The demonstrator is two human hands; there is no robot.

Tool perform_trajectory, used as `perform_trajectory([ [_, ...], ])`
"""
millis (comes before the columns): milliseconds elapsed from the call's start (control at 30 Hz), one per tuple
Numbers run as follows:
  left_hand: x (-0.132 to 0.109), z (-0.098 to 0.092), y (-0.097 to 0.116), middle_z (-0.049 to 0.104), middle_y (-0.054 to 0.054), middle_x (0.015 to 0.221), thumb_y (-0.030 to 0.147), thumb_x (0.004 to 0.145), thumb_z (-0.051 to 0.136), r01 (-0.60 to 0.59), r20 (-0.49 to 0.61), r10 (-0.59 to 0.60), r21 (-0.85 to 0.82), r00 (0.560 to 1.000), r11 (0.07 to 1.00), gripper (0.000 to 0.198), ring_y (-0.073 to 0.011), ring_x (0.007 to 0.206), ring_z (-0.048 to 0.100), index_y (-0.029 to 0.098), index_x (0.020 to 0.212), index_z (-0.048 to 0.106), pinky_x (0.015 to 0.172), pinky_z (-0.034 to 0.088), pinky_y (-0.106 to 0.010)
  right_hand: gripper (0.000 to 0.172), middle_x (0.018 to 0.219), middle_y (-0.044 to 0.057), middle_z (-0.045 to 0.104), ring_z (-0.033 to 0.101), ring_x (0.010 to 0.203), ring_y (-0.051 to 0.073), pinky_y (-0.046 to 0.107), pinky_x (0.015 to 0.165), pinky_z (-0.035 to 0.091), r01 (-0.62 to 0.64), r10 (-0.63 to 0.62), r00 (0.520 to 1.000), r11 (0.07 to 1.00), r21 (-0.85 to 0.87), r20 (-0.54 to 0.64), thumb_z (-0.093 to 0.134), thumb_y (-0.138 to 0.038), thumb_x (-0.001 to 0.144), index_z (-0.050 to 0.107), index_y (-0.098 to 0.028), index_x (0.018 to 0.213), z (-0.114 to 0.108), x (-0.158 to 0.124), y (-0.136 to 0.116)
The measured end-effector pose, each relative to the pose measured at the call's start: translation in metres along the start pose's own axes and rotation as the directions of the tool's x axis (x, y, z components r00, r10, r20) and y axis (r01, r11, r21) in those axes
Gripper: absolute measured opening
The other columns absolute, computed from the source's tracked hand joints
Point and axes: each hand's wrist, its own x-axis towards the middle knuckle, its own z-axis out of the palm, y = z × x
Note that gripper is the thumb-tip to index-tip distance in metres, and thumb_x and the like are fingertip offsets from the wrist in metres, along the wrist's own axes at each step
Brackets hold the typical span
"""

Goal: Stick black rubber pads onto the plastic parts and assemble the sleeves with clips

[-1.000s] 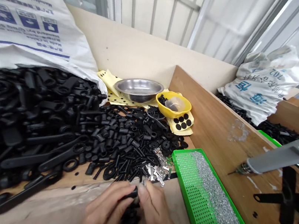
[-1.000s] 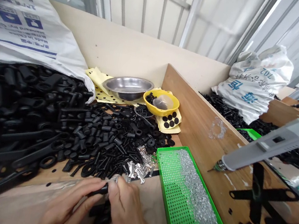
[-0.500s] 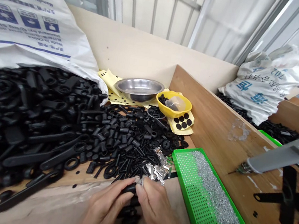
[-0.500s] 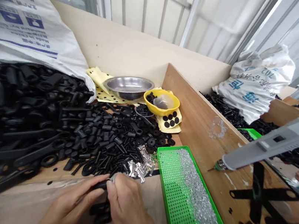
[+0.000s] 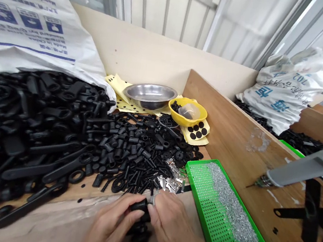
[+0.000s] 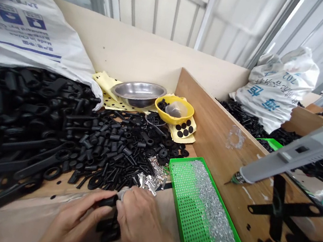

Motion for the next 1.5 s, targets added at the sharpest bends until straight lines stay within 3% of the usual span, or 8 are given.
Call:
perform_trajectory([
  [167,0.000,0.000,0.001,0.069,0.002,0.093,0.023,0.087,0.052,-0.164,-0.048,0.167,0.055,0.985,0.985,0.018,-0.0082,0.083,0.066,0.026,0.105,0.056,0.078,0.049,-0.011,0.027,0.076,0.001,0.058,0.055,0.070,0.014,0.023,0.065,0.039,-0.129,0.115,0.990,0.974,0.187,0.082,0.026,-0.024,0.097,0.046,-0.020,0.080,-0.002,0.000,-0.004],
  [367,0.000,0.002,0.000,0.069,-0.002,0.091,0.021,0.088,0.050,-0.280,-0.083,0.293,0.137,0.953,0.950,0.016,-0.0089,0.085,0.066,0.020,0.102,0.057,0.084,0.047,-0.012,0.027,0.073,0.000,0.057,0.055,0.068,0.014,0.023,0.062,0.039,-0.139,0.128,0.989,0.974,0.181,0.072,0.026,-0.024,0.098,0.043,-0.021,0.077,-0.003,0.000,-0.005],
  [633,0.002,-0.005,0.003,0.072,0.009,0.090,0.023,0.083,0.058,0.016,0.002,-0.016,-0.133,1.000,0.991,0.019,-0.0064,0.077,0.067,0.032,0.099,0.062,0.072,0.048,-0.006,0.025,0.076,0.004,0.055,0.051,0.072,0.018,0.030,0.069,0.041,0.093,-0.094,0.993,0.995,-0.023,-0.065,0.024,-0.018,0.095,0.044,-0.019,0.080,0.004,-0.001,-0.001],
  [933,0.005,-0.005,-0.001,0.065,0.005,0.062,0.032,0.086,0.048,0.244,0.273,-0.164,-0.294,0.948,0.924,0.021,-0.0099,0.052,0.058,0.024,0.095,0.066,0.051,0.047,-0.013,0.027,0.075,0.005,0.054,0.049,0.071,0.018,0.031,0.067,0.042,0.159,-0.163,0.985,0.985,-0.066,-0.063,0.024,-0.018,0.094,0.045,-0.018,0.078,0.007,-0.003,0.003],
  [1100,0.002,-0.003,0.002,0.070,0.004,0.087,0.027,0.086,0.053,0.136,0.194,-0.092,-0.228,0.977,0.964,0.015,-0.0129,0.077,0.065,0.027,0.096,0.063,0.070,0.050,-0.016,0.025,0.072,0.002,0.055,0.054,0.068,0.015,0.025,0.063,0.043,-0.028,0.031,0.999,0.994,0.103,-0.025,0.024,-0.021,0.096,0.041,-0.020,0.077,0.002,-0.006,-0.005],
  [1233,-0.001,-0.003,0.002,0.069,0.003,0.092,0.020,0.086,0.053,-0.019,0.118,0.036,-0.146,0.992,0.989,0.019,-0.0117,0.081,0.065,0.029,0.103,0.058,0.073,0.050,-0.015,0.024,0.074,0.001,0.060,0.058,0.070,0.015,0.025,0.066,0.045,-0.127,0.135,0.990,0.974,0.188,-0.031,0.026,-0.024,0.097,0.044,-0.022,0.081,0.003,-0.012,-0.010],
  [1400,-0.005,0.001,-0.004,0.067,-0.002,0.096,0.016,0.086,0.052,-0.257,-0.031,0.258,0.013,0.966,0.966,0.024,-0.0123,0.090,0.063,0.024,0.109,0.055,0.084,0.048,-0.017,0.026,0.080,0.000,0.064,0.062,0.078,0.015,0.022,0.068,0.046,-0.257,0.268,0.963,0.923,0.287,0.001,0.029,-0.030,0.097,0.047,-0.023,0.080,0.008,-0.016,-0.010],
  [1500,-0.004,0.000,-0.003,0.067,-0.002,0.096,0.016,0.085,0.053,-0.280,-0.043,0.281,0.030,0.959,0.959,0.025,-0.0129,0.091,0.063,0.023,0.109,0.056,0.085,0.048,-0.018,0.028,0.077,0.001,0.062,0.061,0.076,0.015,0.023,0.066,0.046,-0.255,0.268,0.964,0.927,0.274,-0.010,0.026,-0.031,0.097,0.047,-0.023,0.080,0.008,-0.014,-0.010],
])
